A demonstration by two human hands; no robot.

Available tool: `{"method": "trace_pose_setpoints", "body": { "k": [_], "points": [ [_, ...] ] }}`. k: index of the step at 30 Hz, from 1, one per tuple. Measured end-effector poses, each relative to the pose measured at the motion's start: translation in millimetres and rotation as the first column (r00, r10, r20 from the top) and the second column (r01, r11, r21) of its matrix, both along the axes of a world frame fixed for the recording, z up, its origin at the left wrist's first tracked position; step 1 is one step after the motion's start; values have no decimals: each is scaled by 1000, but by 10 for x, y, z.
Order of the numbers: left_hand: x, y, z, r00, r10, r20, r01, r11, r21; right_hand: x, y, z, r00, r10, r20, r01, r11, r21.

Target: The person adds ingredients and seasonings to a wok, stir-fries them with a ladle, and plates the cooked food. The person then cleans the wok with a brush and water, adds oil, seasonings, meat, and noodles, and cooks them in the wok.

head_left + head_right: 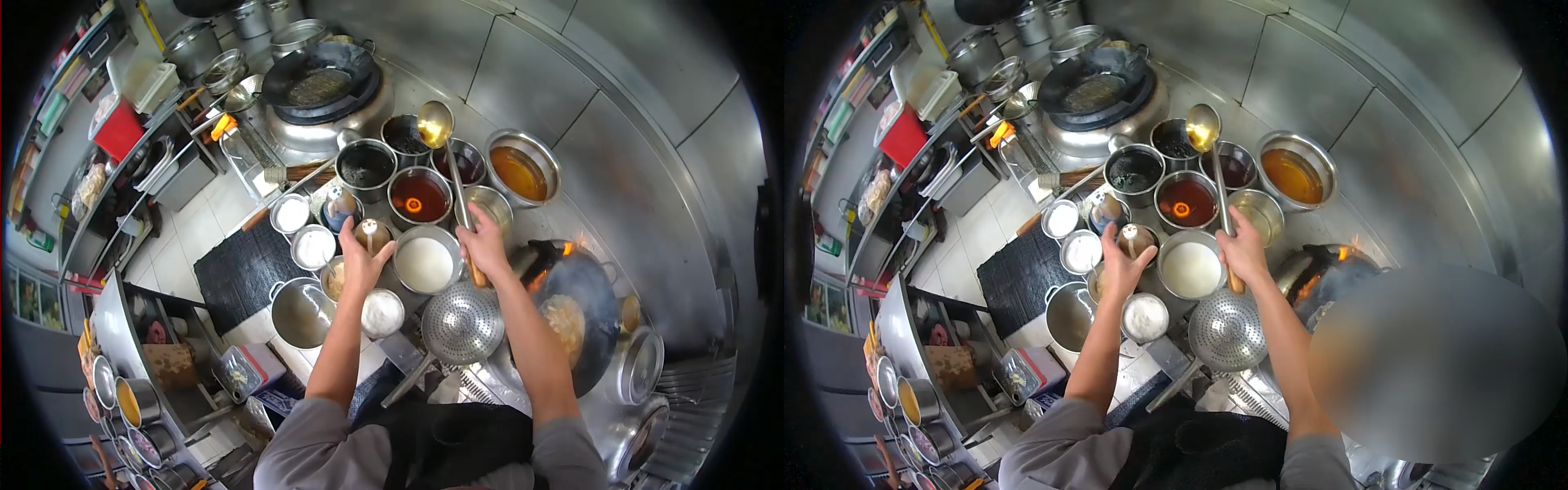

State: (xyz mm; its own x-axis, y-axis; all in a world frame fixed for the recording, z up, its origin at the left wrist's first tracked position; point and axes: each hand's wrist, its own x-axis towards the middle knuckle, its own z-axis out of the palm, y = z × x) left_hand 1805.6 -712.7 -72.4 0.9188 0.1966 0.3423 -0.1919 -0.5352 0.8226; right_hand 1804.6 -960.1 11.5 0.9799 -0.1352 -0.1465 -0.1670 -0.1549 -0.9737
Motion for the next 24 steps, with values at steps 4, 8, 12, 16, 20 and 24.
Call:
{"method": "trace_pose_setpoints", "body": {
  "k": [4,8,12,16,20,24],
  "points": [
    [99,571,295,998,57,-15,-59,966,-252,540,190,-33,995,51,-85,-72,963,-261],
    [571,1118,-118,1000,14,-17,-12,993,115,698,347,25,990,58,-126,-94,949,-300],
    [838,1188,-264,983,-168,-73,180,962,206,739,335,-33,989,57,-139,-55,998,17],
    [968,1137,-343,963,-238,-129,259,950,177,718,249,-106,986,63,-154,-23,968,250],
    [1024,1028,-406,976,-187,-114,211,942,261,621,164,-83,988,48,-144,29,872,489],
    [1072,952,-402,985,-106,-139,138,960,246,34,-112,171,992,121,-32,-33,500,865]
  ]
}}
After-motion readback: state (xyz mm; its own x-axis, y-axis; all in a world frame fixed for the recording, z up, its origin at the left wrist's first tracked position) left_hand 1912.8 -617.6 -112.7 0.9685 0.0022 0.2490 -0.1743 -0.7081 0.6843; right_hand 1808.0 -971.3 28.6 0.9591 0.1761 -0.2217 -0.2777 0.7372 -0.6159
